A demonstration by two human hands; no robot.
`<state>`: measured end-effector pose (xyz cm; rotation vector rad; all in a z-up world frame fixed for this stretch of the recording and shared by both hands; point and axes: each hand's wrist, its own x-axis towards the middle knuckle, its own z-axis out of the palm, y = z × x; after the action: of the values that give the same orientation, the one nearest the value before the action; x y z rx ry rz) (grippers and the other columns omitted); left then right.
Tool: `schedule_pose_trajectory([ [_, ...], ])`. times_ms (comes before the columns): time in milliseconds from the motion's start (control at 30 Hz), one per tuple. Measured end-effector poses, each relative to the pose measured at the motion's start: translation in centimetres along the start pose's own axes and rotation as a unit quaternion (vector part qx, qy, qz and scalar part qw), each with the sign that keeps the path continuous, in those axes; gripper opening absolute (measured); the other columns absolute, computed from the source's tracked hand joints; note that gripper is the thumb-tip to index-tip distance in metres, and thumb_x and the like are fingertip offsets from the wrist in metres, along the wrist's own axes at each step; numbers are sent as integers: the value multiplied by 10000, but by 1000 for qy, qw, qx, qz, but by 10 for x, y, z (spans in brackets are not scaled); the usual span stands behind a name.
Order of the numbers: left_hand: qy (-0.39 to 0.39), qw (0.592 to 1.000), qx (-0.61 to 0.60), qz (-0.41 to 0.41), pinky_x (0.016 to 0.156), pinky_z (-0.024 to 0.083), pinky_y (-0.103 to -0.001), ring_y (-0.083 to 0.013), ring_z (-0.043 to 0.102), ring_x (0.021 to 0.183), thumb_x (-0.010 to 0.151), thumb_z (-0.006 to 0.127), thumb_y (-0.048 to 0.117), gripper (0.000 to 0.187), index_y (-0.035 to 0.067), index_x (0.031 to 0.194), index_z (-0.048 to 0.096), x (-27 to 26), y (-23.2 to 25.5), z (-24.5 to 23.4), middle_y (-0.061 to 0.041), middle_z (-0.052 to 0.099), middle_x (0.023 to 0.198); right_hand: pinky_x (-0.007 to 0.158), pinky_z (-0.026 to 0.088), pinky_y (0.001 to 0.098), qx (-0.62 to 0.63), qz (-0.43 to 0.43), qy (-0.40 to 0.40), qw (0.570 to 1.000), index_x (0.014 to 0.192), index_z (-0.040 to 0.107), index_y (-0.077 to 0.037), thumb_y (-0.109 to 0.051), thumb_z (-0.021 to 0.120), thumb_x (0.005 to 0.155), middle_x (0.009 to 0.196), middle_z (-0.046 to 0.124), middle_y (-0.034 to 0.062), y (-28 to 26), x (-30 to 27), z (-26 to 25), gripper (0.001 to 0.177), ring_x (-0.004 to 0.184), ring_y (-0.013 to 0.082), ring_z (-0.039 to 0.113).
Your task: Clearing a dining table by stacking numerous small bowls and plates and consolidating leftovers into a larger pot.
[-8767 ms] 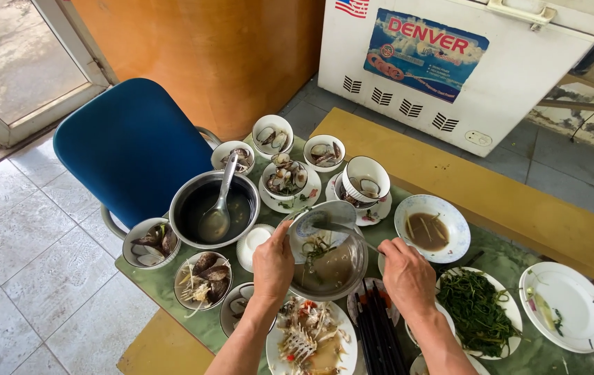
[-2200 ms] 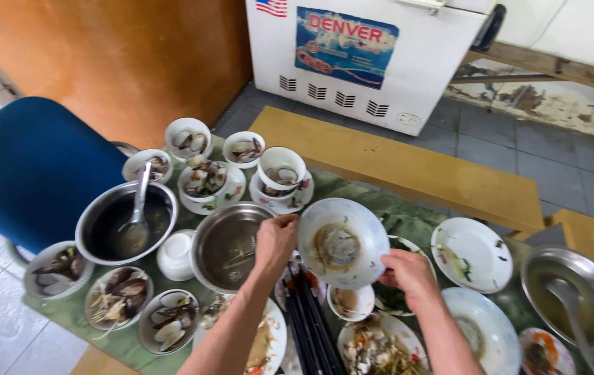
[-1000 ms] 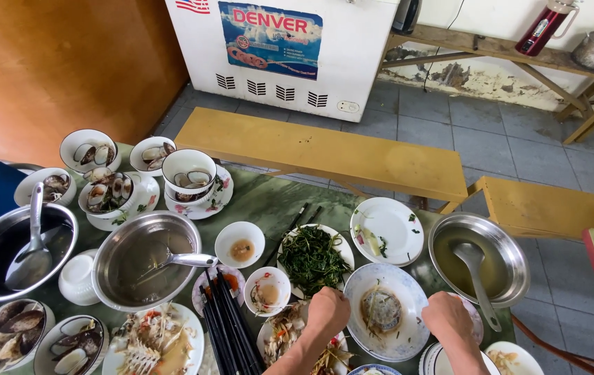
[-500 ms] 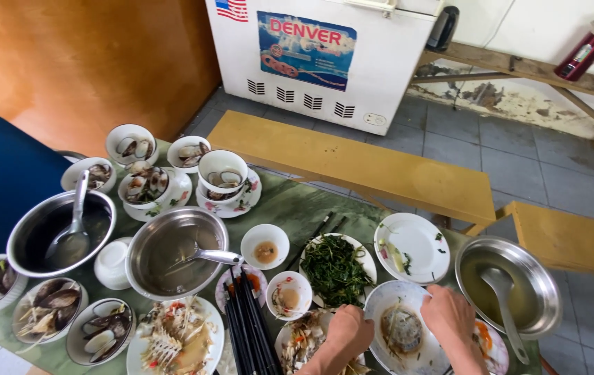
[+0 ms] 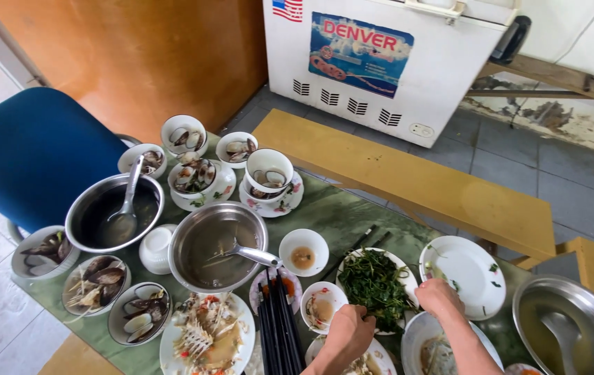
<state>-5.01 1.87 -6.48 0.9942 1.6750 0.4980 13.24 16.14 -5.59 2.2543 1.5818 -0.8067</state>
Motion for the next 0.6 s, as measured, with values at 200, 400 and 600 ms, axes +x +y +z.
schedule_pose_trajectory([
  [200, -38, 997, -56, -22, 714, 569, -256, -148, 680, 836, 1045, 540, 260, 357, 77, 1330, 655, -37, 28, -30, -94, 734, 1144, 1184, 423, 524, 198, 20, -33, 979, 1472, 567, -42, -233, 618, 1052, 1574, 493, 148, -16, -8, -1, 464, 1360, 378, 566],
  [400, -45, 996, -68, -22, 673, 520, -247, -133, 644, 798, 1032, 533, 260, 343, 79, 1274, 695, -27, 22, -33, -65, 730, 1123, 1121, 412, 471, 365, 2, -39, 930, 1421, 644, -64, -171, 679, 993, 1494, 585, 180, -16, 10, -3, 442, 1330, 383, 551],
  [600, -31, 995, -89, 16, 656, 455, -309, -148, 580, 736, 963, 507, 229, 281, 117, 930, 762, -20, 18, -39, -25, 696, 840, 1149, 390, 515, 448, 10, -5, 894, 1469, 569, -55, -226, 667, 1004, 1559, 479, 196, -21, -6, -8, 505, 1390, 402, 501],
])
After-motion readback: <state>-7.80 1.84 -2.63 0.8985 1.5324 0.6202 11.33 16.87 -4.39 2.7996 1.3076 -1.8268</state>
